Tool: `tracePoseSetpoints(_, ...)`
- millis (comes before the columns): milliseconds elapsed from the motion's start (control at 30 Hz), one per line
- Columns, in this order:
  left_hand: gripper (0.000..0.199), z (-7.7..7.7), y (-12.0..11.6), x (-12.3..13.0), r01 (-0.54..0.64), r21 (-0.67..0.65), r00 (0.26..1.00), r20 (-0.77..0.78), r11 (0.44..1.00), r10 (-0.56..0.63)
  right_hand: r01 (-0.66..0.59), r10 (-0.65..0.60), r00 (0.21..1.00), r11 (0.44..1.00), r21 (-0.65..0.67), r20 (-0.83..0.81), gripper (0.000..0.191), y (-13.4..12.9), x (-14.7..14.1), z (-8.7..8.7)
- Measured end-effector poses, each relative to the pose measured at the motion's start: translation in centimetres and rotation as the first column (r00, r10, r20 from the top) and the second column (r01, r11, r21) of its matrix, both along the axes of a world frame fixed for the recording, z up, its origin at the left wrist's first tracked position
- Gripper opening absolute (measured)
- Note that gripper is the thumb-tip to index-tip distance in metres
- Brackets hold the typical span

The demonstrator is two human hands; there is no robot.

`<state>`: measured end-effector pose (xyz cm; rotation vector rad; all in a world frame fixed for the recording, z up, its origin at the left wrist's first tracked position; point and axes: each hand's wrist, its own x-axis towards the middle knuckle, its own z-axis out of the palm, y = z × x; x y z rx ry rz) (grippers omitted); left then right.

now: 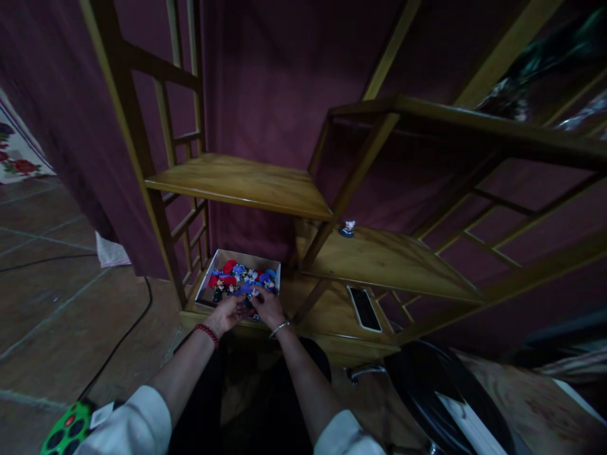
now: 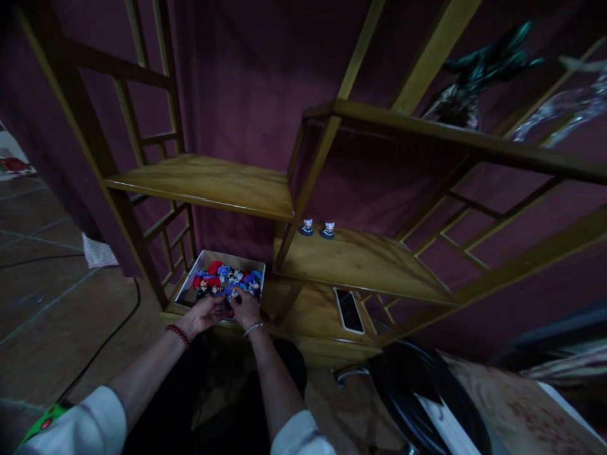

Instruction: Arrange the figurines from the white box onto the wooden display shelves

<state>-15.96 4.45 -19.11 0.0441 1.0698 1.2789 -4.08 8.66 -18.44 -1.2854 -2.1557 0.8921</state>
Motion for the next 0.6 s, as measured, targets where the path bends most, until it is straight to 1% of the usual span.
tracePoseSetpoints(133,0.013,0.4,-1.1,0.5,-0.01,0.041,1.0,0.015,0.999,0.009,0.003,-0.003,1.0,1.0,0.001,0.006,0.033,-0.9,0.2,0.6)
tracePoseSetpoints(267,0.013,0.8,-2.2,0.7,-0.001,0.016,0.999,0.039,1.0,0.0,0.034,-0.034,0.998,0.999,-0.001,0.044,0.033,-1.8,0.0,1.1)
tracePoseSetpoints(367,0.011,0.9,-2.9,0.5,-0.009,0.006,0.998,0.064,1.0,0.008,0.032,-0.034,0.997,0.999,0.028,0.073,0.031,-2.4,-0.2,1.5)
tracePoseSetpoints(467,0.011,0.8,-3.1,0.3,-0.03,0.022,0.996,0.081,0.999,0.028,0.043,-0.046,0.995,0.998,0.044,0.089,0.033,-2.8,-0.5,1.9)
tracePoseSetpoints(600,0.009,1.1,-2.7,0.4,-0.065,0.058,0.993,0.107,0.996,0.059,0.057,-0.058,0.993,0.998,0.016,0.106,0.032,-2.4,-0.5,2.3)
